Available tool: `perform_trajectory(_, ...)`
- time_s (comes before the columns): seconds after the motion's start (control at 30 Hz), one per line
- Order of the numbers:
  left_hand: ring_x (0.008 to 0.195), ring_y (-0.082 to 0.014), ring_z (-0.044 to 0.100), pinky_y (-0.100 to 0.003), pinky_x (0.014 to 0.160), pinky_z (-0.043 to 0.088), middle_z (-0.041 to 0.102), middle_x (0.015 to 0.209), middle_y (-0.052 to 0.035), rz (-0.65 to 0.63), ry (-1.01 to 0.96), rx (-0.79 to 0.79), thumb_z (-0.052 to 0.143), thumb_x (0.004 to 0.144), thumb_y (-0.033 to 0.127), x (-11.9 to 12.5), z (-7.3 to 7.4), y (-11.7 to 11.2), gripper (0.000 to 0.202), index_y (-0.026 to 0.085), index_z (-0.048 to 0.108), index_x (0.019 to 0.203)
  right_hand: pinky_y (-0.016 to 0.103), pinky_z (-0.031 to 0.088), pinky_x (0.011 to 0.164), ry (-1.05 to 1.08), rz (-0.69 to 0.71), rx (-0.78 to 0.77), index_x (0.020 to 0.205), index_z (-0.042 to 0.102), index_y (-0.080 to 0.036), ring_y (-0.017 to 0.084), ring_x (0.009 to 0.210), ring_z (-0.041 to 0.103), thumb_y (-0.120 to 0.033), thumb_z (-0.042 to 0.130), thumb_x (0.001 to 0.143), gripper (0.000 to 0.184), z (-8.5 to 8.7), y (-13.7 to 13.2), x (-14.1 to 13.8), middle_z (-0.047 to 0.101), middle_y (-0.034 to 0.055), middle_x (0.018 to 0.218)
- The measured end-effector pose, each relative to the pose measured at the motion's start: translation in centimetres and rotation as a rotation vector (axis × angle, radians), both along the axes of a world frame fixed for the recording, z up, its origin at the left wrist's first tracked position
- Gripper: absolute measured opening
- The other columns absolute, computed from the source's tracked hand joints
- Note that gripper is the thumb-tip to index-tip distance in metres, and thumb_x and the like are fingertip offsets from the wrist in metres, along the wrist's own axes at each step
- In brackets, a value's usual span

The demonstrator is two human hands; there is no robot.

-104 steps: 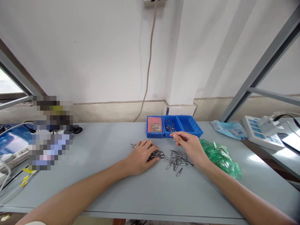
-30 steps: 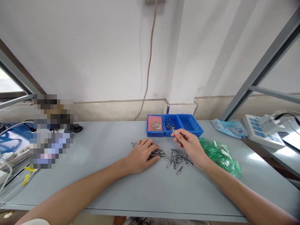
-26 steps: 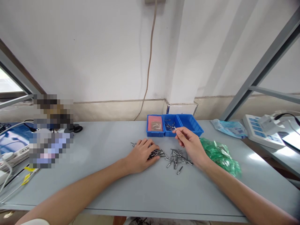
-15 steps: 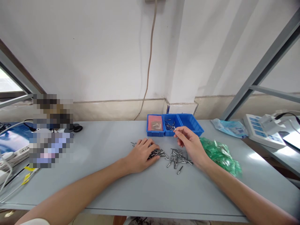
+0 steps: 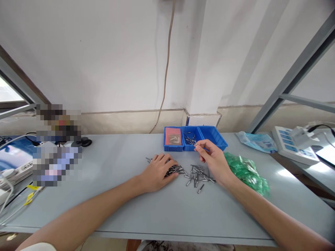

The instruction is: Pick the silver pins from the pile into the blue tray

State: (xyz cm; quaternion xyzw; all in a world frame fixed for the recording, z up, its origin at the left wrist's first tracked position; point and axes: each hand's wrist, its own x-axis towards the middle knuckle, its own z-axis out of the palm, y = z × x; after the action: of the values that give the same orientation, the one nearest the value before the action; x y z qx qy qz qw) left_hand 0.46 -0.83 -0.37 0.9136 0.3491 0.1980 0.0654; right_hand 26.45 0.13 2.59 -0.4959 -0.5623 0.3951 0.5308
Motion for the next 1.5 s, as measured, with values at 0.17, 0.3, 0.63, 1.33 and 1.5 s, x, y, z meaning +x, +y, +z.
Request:
perform_trajectory(0.17, 0.107, -0.0258, 0.055, -0.042, 0.093, 0.043, 0.062, 0.123, -0.0075, 0.005, 0.003, 0.002, 0.051, 0.11, 0.045, -0.02, 0.03, -0.01, 0.029, 0.025, 0.061, 0.128, 0.029, 0.044, 0.058, 0.002, -0.004, -0.009, 0.099, 0.068, -0.024, 0.014, 0.064, 0.049, -0.061, 0.074, 0.089, 0.039, 0.15, -0.06, -0.07, 0.066, 0.0039, 0.093)
perform_trajectory(0.3, 0.107, -0.026, 0.055, -0.042, 0.093, 0.043, 0.062, 0.122, -0.0078, 0.0, -0.005, 0.008, 0.051, 0.11, 0.046, -0.05, -0.12, 0.02, 0.03, 0.025, 0.061, 0.128, 0.029, 0.044, 0.058, 0.004, -0.027, -0.021, 0.098, 0.068, -0.023, 0.013, 0.063, 0.049, -0.063, 0.074, 0.088, 0.042, 0.18, -0.05, -0.11, 0.068, 0.0039, 0.09)
perform_trajectory(0.63, 0.106, -0.0256, 0.055, -0.042, 0.093, 0.043, 0.061, 0.123, -0.0073, 0.008, -0.001, 0.01, 0.052, 0.109, 0.046, -0.09, -0.27, 0.06, 0.03, 0.026, 0.061, 0.128, 0.03, 0.04, 0.058, -0.015, 0.023, -0.022, 0.098, 0.071, -0.022, 0.013, 0.063, 0.049, -0.062, 0.065, 0.096, 0.04, 0.0, -0.07, -0.06, 0.065, 0.0023, 0.085)
perform_trajectory(1.33, 0.106, -0.0264, 0.055, -0.043, 0.093, 0.043, 0.062, 0.122, -0.0076, 0.001, 0.003, -0.005, 0.052, 0.109, 0.045, -0.04, -0.06, -0.01, 0.028, 0.026, 0.061, 0.128, 0.03, 0.041, 0.059, 0.092, 0.022, -0.057, 0.105, 0.066, -0.023, 0.012, 0.062, 0.05, -0.048, 0.066, 0.096, 0.026, -0.4, 0.22, -0.12, 0.063, 0.0002, 0.091)
perform_trajectory(1.5, 0.105, -0.0259, 0.054, -0.042, 0.093, 0.043, 0.062, 0.122, -0.0075, 0.001, 0.003, 0.005, 0.052, 0.109, 0.045, -0.07, -0.16, 0.08, 0.029, 0.025, 0.061, 0.128, 0.029, 0.041, 0.058, 0.101, 0.019, -0.055, 0.104, 0.065, -0.023, 0.012, 0.062, 0.05, -0.048, 0.067, 0.095, 0.026, -0.51, 0.29, -0.05, 0.063, 0.0002, 0.09)
